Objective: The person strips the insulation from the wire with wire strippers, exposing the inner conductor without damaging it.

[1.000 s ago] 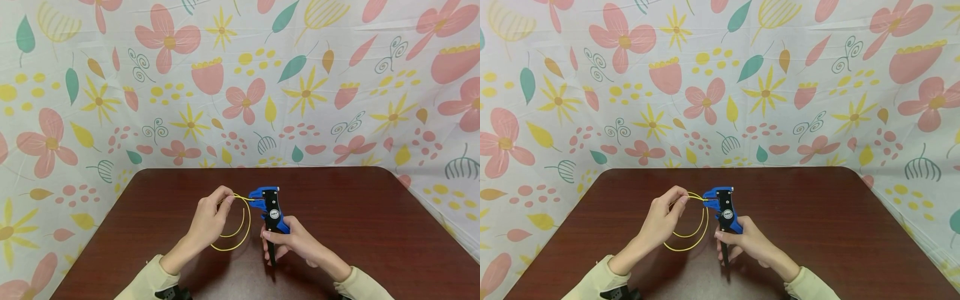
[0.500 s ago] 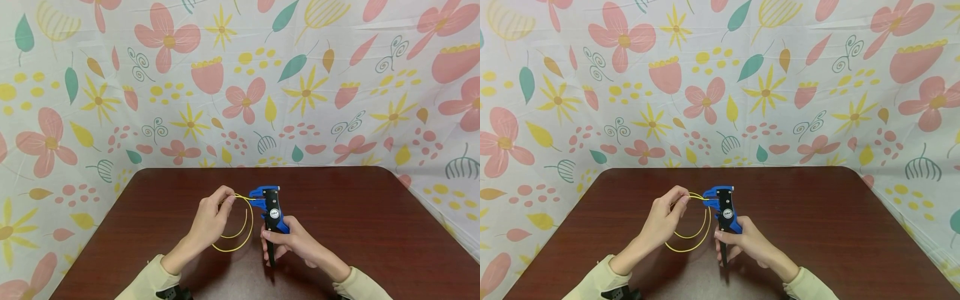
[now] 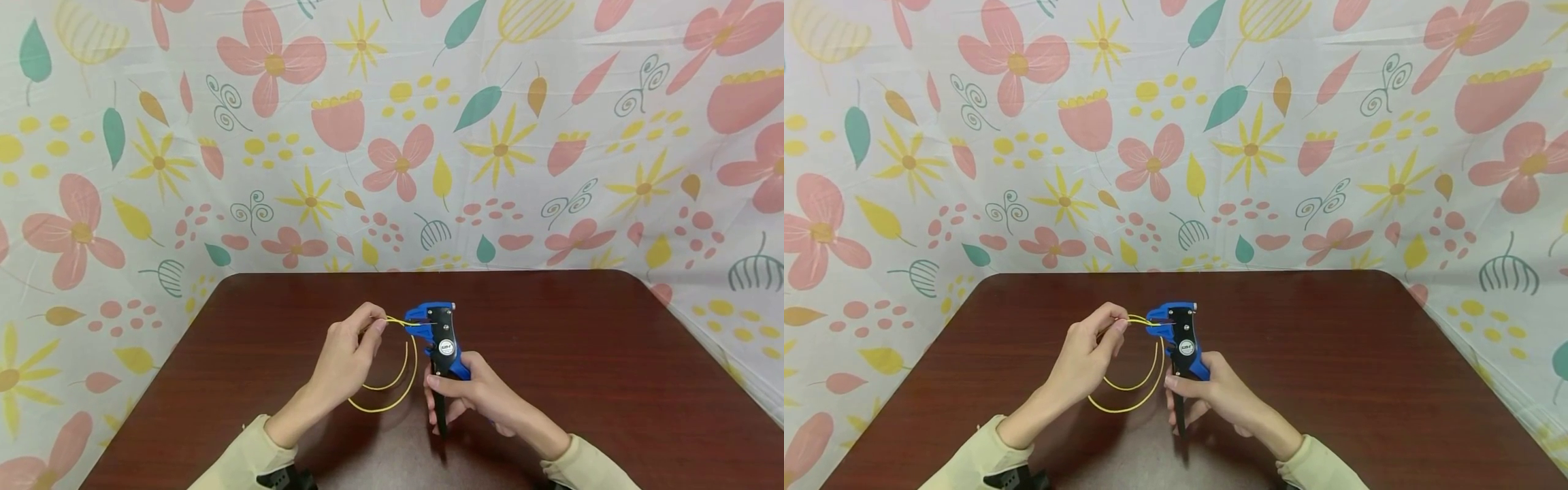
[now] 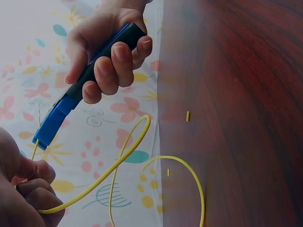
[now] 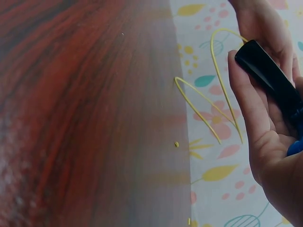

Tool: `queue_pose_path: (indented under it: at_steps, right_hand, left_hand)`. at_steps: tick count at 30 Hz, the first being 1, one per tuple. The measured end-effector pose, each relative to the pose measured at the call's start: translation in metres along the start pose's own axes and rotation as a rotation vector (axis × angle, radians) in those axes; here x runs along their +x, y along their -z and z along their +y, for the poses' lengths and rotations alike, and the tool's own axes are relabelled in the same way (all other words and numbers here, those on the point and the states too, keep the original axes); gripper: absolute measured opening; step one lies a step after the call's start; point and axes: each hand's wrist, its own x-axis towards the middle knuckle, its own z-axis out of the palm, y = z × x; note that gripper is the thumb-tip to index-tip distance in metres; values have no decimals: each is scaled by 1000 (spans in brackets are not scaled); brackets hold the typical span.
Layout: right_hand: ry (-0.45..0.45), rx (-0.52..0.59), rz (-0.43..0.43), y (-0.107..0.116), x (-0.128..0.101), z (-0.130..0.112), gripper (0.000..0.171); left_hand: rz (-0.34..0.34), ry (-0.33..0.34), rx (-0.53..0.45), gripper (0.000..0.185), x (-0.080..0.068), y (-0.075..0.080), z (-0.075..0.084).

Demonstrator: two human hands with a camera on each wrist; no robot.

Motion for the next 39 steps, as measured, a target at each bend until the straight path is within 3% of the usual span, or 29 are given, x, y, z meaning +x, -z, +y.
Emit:
queue_pose_path:
  at_steps: [21,39]
  right_hand:
    - [31,61,-11,-2,-1,3,21]
    - [68,37,63,-7,0,4,17]
  left_hand:
    - [23,-31,72,13,2,0,-3]
    - [-2,-21,82,15,3,0,-2]
